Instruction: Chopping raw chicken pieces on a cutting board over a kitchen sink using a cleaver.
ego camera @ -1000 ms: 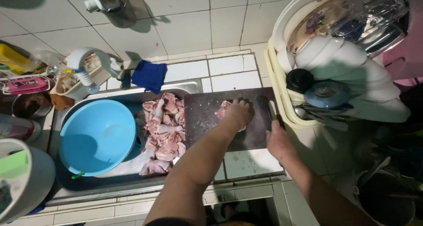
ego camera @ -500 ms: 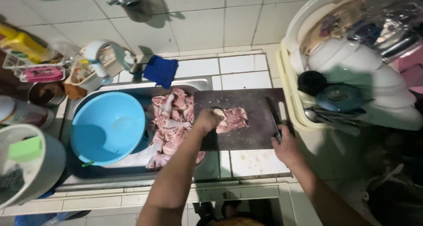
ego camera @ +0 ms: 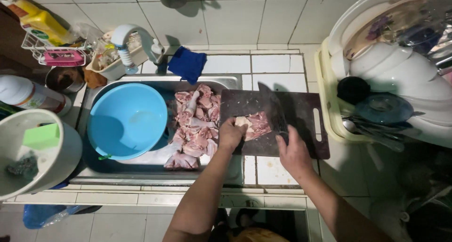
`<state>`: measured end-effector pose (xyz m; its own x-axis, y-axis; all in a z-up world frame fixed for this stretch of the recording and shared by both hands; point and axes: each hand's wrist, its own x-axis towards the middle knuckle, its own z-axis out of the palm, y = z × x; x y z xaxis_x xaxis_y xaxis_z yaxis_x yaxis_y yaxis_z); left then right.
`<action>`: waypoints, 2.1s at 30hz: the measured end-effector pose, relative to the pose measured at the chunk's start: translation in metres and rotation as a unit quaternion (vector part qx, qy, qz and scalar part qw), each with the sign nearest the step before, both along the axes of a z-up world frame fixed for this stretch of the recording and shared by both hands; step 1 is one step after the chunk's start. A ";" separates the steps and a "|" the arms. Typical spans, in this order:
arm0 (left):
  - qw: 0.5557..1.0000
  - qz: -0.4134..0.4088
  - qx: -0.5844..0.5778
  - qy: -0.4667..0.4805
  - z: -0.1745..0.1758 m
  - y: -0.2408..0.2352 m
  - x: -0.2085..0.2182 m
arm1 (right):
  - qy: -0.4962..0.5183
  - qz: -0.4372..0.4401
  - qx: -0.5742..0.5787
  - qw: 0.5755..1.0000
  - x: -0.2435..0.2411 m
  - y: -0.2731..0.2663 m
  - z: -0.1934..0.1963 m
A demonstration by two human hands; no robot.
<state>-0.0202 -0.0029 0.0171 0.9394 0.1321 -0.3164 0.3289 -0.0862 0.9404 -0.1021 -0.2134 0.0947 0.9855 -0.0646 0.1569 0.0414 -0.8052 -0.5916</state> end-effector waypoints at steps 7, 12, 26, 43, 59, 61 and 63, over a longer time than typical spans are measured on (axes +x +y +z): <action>0.996 -0.011 0.083 0.020 0.007 0.001 -0.004 | 0.079 0.001 -0.028 0.996 0.010 0.019 -0.039; 1.000 0.011 0.027 0.002 -0.001 0.002 0.002 | 0.005 0.087 -0.053 0.995 0.004 0.015 -0.051; 0.803 -0.061 0.268 -0.528 0.257 -0.044 0.044 | 0.080 0.097 -0.059 0.990 0.025 0.006 -0.031; 0.899 -0.154 0.296 -0.285 0.076 -0.027 -0.005 | 0.168 0.036 -0.022 0.985 0.045 -0.020 -0.019; 0.802 -0.325 0.393 -0.310 0.021 -0.031 -0.023 | 0.161 -0.043 -0.016 0.986 0.039 -0.026 -0.005; 0.809 -0.316 0.384 -0.313 0.028 -0.030 -0.025 | 0.111 -0.024 0.017 0.993 0.049 -0.021 0.000; 0.815 -0.308 0.377 -0.316 0.032 -0.030 -0.027 | 0.061 -0.005 0.052 0.997 0.061 -0.014 0.000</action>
<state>-0.0467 -0.0329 0.0496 0.8449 -0.4923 0.2094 -0.5240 -0.6826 0.5094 -0.0409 -0.2278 0.0949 0.9961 -0.0832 0.0288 -0.0424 -0.7398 -0.6715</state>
